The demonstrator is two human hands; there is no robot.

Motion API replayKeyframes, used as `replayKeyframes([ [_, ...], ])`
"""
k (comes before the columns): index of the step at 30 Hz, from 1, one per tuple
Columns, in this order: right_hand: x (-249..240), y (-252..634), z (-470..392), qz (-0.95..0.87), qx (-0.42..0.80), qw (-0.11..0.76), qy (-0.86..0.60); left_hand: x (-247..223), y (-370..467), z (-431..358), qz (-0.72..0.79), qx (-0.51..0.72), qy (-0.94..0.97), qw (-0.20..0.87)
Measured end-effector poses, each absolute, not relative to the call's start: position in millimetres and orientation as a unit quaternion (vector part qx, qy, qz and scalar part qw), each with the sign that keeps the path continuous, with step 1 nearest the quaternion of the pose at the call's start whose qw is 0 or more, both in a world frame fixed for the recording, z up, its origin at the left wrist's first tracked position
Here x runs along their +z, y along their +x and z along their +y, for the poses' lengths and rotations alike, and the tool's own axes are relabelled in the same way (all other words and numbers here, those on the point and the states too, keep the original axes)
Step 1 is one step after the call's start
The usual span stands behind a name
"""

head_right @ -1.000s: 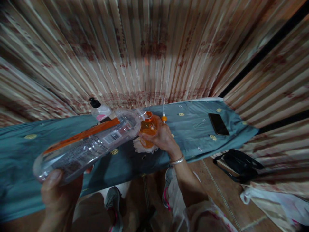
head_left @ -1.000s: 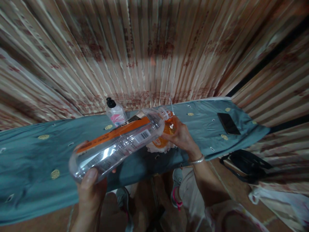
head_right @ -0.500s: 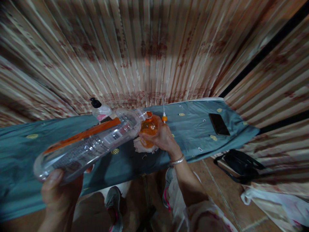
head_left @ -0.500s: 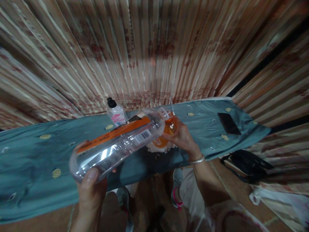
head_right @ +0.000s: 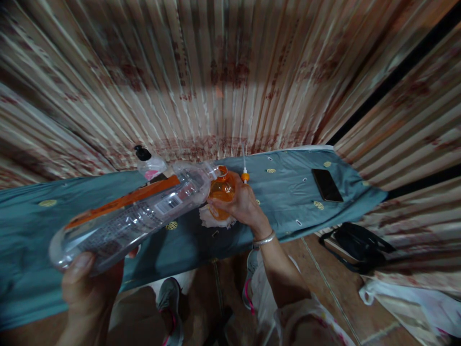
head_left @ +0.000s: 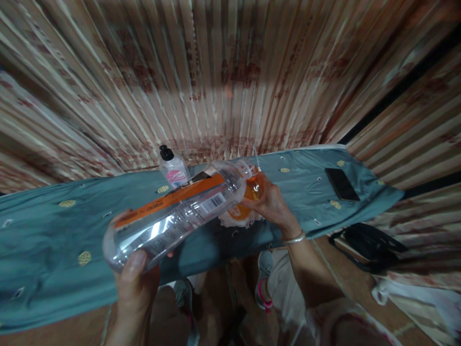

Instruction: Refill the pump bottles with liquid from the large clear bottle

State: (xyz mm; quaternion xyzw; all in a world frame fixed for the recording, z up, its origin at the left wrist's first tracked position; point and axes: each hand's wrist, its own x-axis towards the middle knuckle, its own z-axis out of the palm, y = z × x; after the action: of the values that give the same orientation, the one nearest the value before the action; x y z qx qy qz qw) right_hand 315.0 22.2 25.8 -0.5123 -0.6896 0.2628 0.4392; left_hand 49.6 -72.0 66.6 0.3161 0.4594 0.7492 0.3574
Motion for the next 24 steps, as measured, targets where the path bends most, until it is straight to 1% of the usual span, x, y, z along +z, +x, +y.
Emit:
replayKeyframes([
  [24, 25.3, 313.9, 22.2, -0.683, 0.270, 0.459, -0.501, 64.7, 49.5, -71.4, 0.463, 0.745, 0.315, 0.363],
])
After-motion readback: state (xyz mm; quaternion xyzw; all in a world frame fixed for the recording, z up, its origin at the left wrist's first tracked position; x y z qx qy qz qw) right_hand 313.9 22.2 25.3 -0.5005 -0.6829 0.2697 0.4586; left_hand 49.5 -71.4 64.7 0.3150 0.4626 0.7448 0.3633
